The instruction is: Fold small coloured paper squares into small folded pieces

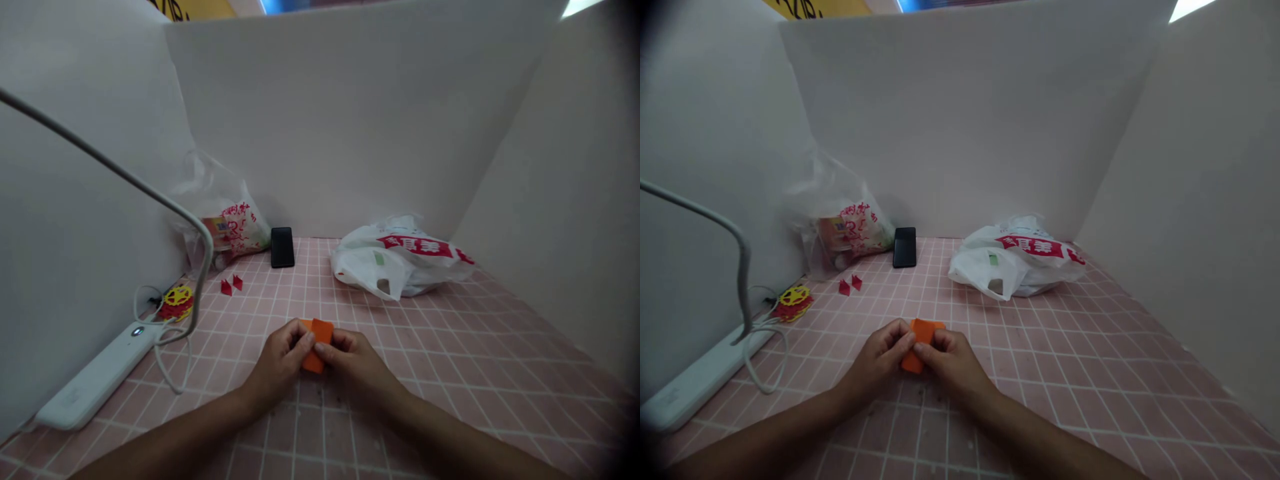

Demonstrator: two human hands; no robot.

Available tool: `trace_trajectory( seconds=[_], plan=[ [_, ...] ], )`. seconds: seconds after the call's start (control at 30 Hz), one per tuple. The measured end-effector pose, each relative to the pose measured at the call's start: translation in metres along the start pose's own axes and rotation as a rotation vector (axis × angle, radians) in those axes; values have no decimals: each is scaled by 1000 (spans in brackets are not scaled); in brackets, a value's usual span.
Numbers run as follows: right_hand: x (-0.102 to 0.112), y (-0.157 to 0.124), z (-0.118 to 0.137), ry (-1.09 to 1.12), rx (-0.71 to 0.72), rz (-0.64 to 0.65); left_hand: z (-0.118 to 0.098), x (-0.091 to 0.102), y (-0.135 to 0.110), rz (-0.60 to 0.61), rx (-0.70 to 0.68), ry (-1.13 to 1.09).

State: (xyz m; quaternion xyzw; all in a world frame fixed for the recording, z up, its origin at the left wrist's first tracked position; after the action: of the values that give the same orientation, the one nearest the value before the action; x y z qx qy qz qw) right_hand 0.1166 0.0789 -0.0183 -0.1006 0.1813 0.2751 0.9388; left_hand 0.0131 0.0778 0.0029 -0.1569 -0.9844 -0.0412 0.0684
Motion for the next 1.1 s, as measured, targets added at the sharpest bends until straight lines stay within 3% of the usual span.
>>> trace_trajectory(
  seconds=[0.33, 0.47, 0.57, 0.67, 0.87, 1.03, 1.1],
  plan=[
    [9, -2, 5, -284, 15, -84, -5, 3, -1, -26, -36, -20],
    [2, -2, -1, -204, -38, -15, -6, 7, -1, -73, -21, -40],
    [3, -1, -2, -161, -44, 16, -6, 6, 2, -40, 20, -65],
    [6, 1, -5, -185, -58, 17, -4, 4, 4, 5, 72, -114],
    [11, 0, -1, -208, -98, -41, 5, 8, 6, -34, 136, -232],
    [6, -1, -3, -200, -192, 95, 14, 7, 8, 36, 197, -284],
    [9, 1, -2, -205, -174, 93, 15, 9, 9, 35, 203, -304]
  ],
)
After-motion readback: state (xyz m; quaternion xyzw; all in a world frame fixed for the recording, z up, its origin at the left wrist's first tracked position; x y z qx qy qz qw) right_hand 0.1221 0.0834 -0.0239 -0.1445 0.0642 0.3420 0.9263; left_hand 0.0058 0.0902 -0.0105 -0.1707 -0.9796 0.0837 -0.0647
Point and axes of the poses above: each hand's wrist, its own y-axis towards the middle knuckle, its own x-axis out of the back of the hand, z = x × y, the point moved 8 cm from there along y, towards the middle knuckle, and after that the axes turned 7 degrees about z, right-handed, at the moved point
